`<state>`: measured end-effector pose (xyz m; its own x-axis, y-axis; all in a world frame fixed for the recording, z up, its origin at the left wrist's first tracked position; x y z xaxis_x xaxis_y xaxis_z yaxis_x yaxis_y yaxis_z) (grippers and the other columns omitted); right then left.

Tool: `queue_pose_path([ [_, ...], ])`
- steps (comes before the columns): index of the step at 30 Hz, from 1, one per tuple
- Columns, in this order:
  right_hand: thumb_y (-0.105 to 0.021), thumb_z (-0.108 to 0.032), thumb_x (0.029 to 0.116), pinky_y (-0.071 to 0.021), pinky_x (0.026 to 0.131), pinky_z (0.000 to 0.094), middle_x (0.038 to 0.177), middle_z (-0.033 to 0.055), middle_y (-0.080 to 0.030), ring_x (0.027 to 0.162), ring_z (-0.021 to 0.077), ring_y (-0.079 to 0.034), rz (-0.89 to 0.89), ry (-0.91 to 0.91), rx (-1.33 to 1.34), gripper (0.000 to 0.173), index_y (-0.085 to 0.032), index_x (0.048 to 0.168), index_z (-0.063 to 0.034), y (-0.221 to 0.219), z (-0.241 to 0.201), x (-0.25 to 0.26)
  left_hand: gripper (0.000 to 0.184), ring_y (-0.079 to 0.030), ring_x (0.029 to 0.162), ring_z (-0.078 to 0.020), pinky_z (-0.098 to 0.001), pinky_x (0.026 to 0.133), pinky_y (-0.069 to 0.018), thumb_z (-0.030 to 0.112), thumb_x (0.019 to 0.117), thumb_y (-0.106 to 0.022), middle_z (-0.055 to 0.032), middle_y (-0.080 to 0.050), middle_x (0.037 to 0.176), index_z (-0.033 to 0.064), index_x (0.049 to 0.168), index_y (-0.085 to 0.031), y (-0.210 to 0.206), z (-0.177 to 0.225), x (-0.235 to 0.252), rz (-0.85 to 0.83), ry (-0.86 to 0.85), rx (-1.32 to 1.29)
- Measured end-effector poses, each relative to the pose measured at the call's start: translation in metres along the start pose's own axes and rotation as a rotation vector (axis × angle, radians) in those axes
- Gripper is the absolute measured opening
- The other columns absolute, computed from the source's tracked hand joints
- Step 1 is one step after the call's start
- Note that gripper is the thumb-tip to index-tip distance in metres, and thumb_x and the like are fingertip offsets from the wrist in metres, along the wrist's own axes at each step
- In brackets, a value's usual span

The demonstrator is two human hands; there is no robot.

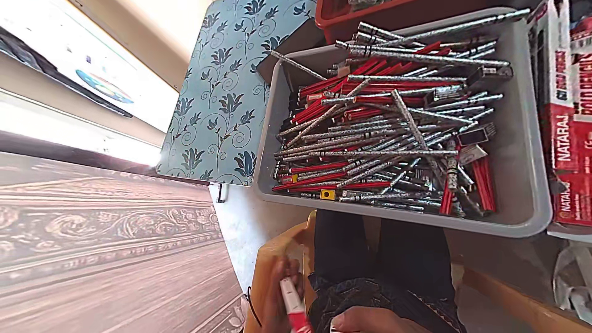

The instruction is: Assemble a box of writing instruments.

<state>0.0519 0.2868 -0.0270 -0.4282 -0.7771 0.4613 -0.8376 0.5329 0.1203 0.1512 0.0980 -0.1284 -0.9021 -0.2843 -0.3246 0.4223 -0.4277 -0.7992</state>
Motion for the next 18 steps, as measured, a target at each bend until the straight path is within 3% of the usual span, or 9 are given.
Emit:
queue_pose_path([
  [3,-0.066,-0.018,0.1010,-0.0448,0.107,0.0200,0.130,0.0200,-0.057,0.126,0.0172,-0.057,0.039,-0.001,-0.059,0.035,-0.058,0.132,-0.0037,0.002,-0.002,0.001,0.020,-0.069,0.070,-0.0039,-0.0150,0.065,-0.0553,0.030,0.0957,-0.067,0.0031,-0.070,0.078,0.0117,0.093,-0.075,-0.013,-0.036,0.005,0.009,0.138,-0.174],
  [6,-0.068,-0.020,0.0997,-0.0471,0.104,0.0203,0.125,0.0184,-0.059,0.122,0.0168,-0.060,0.100,-0.002,-0.113,0.033,-0.060,0.127,-0.0032,0.013,-0.005,-0.006,0.028,-0.070,0.070,-0.0070,-0.0197,0.065,-0.0580,0.039,0.0960,-0.067,0.0006,-0.070,0.076,0.0122,0.089,-0.073,-0.019,-0.045,0.012,-0.057,0.222,0.000],
  [8,-0.067,-0.021,0.1005,-0.0478,0.103,0.0205,0.122,0.0177,-0.060,0.120,0.0168,-0.060,0.111,-0.009,-0.135,0.031,-0.060,0.125,-0.0032,0.022,-0.009,-0.009,0.038,-0.069,0.073,-0.0045,-0.0198,0.068,-0.0573,0.044,0.1040,-0.052,0.0013,-0.071,0.078,0.0128,0.093,-0.071,-0.028,-0.034,0.017,-0.079,0.269,0.331],
  [10,-0.065,-0.021,0.1014,-0.0475,0.102,0.0190,0.122,0.0154,-0.060,0.119,0.0150,-0.060,0.115,-0.026,-0.176,0.028,-0.060,0.124,-0.0054,0.028,-0.011,-0.012,0.039,-0.068,0.072,-0.0024,-0.0199,0.069,-0.0575,0.029,0.1077,-0.031,0.0046,-0.072,0.079,0.0127,0.099,-0.065,-0.037,-0.025,0.024,-0.070,0.342,0.621],
  [12,-0.065,-0.021,0.1018,-0.0466,0.103,0.0181,0.123,0.0131,-0.059,0.121,0.0129,-0.058,0.110,-0.031,-0.212,0.026,-0.060,0.124,-0.0071,0.032,-0.010,-0.015,0.037,-0.067,0.070,-0.0025,-0.0199,0.067,-0.0575,0.020,0.1076,-0.026,0.0056,-0.070,0.078,0.0107,0.101,-0.062,-0.040,-0.023,0.031,-0.025,0.402,0.722],
  [15,-0.065,-0.022,0.1009,-0.0454,0.105,0.0178,0.126,0.0121,-0.058,0.124,0.0115,-0.057,0.085,-0.062,-0.250,0.029,-0.059,0.126,-0.0084,0.035,-0.006,-0.018,0.038,-0.069,0.071,-0.0049,-0.0204,0.067,-0.0578,0.020,0.1090,-0.026,0.0022,-0.071,0.079,0.0089,0.102,-0.061,-0.043,-0.024,0.035,0.062,0.428,0.668],
  [18,-0.065,-0.020,0.1012,-0.0464,0.102,0.0161,0.123,0.0139,-0.062,0.121,0.0120,-0.059,0.073,-0.119,-0.302,0.027,-0.062,0.125,-0.0068,0.033,0.000,-0.015,0.033,-0.064,0.066,-0.0034,-0.0184,0.064,-0.0561,0.020,0.1106,-0.033,0.0027,-0.064,0.073,0.0101,0.094,-0.060,-0.050,-0.031,0.036,0.246,0.429,0.483],
])
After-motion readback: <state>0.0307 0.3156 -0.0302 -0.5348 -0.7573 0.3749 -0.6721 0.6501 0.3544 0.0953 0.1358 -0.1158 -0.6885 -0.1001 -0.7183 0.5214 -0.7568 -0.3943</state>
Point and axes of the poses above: each hand's wrist, its own x-axis towards the middle knuckle, its own y-axis out of the back of the hand, z = x × y, the point moved 3 cm from there along x, towards the middle knuckle
